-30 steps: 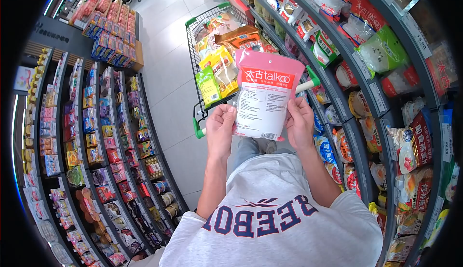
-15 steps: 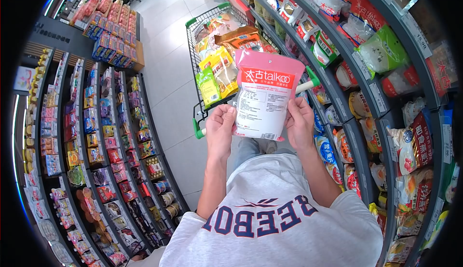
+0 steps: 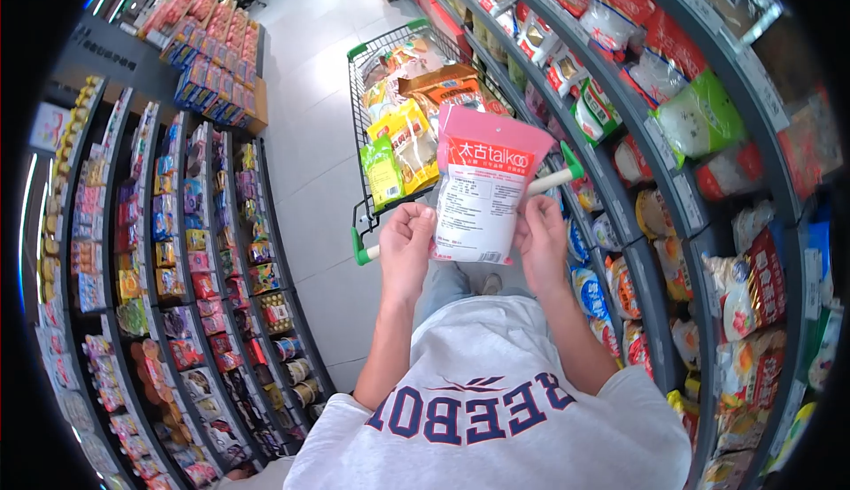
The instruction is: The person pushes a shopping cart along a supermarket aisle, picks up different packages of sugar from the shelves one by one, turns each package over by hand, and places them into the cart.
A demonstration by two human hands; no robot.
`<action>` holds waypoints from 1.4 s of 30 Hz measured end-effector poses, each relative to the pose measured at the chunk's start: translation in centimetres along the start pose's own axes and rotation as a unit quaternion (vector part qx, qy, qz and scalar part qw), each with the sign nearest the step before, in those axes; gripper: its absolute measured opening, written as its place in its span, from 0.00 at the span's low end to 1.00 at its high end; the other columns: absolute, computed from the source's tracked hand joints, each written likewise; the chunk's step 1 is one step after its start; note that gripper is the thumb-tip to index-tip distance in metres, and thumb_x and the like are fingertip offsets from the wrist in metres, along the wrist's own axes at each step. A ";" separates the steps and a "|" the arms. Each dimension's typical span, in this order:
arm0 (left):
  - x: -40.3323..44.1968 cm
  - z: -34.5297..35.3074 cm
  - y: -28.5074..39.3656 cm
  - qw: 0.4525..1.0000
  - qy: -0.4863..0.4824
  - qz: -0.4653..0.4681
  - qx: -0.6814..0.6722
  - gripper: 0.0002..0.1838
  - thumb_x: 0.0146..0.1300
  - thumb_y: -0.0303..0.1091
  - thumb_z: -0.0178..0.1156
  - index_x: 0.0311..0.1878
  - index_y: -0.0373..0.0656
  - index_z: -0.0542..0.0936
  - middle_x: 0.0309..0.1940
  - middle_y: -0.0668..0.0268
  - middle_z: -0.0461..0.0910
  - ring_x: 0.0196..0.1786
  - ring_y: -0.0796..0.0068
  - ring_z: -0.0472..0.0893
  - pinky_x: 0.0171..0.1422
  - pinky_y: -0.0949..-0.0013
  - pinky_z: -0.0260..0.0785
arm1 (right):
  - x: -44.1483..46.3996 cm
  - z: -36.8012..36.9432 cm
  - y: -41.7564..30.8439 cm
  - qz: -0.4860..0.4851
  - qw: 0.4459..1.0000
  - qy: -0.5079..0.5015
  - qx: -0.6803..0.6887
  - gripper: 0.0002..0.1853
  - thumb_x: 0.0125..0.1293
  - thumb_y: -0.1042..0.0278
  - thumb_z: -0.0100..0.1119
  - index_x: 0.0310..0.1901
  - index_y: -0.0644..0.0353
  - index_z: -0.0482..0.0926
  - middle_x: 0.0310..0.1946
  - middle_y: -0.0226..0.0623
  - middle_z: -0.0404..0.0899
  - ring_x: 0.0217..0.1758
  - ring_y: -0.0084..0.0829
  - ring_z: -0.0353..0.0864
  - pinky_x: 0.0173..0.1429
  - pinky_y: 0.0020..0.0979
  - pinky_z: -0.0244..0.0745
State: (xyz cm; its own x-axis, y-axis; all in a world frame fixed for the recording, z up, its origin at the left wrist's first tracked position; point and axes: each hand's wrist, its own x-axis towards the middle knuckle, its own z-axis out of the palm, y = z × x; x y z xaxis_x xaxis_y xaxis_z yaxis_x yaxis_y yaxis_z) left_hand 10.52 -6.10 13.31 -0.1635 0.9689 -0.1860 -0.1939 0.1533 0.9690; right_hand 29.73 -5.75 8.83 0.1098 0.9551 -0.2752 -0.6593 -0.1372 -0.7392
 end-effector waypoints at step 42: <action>7.9 -11.9 -8.7 0.826 0.207 -0.020 0.524 0.08 0.64 0.39 0.61 0.37 0.46 0.82 0.33 0.62 0.85 0.36 0.57 0.84 0.37 0.52 0.76 | 19.1 8.5 3.7 0.112 0.985 -0.031 -0.129 0.25 0.73 0.73 0.57 0.69 0.54 0.65 0.53 0.37 0.79 0.44 0.28 0.86 0.36 0.26 0.87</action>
State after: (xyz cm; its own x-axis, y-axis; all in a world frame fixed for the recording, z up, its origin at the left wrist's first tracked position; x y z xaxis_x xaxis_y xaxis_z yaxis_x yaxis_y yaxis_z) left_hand -0.60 -2.08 1.47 -0.5350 0.8433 -0.0507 0.7013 0.4768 0.5300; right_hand 23.05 14.25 6.00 -0.0673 0.9066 -0.4167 -0.4499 -0.4003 -0.7983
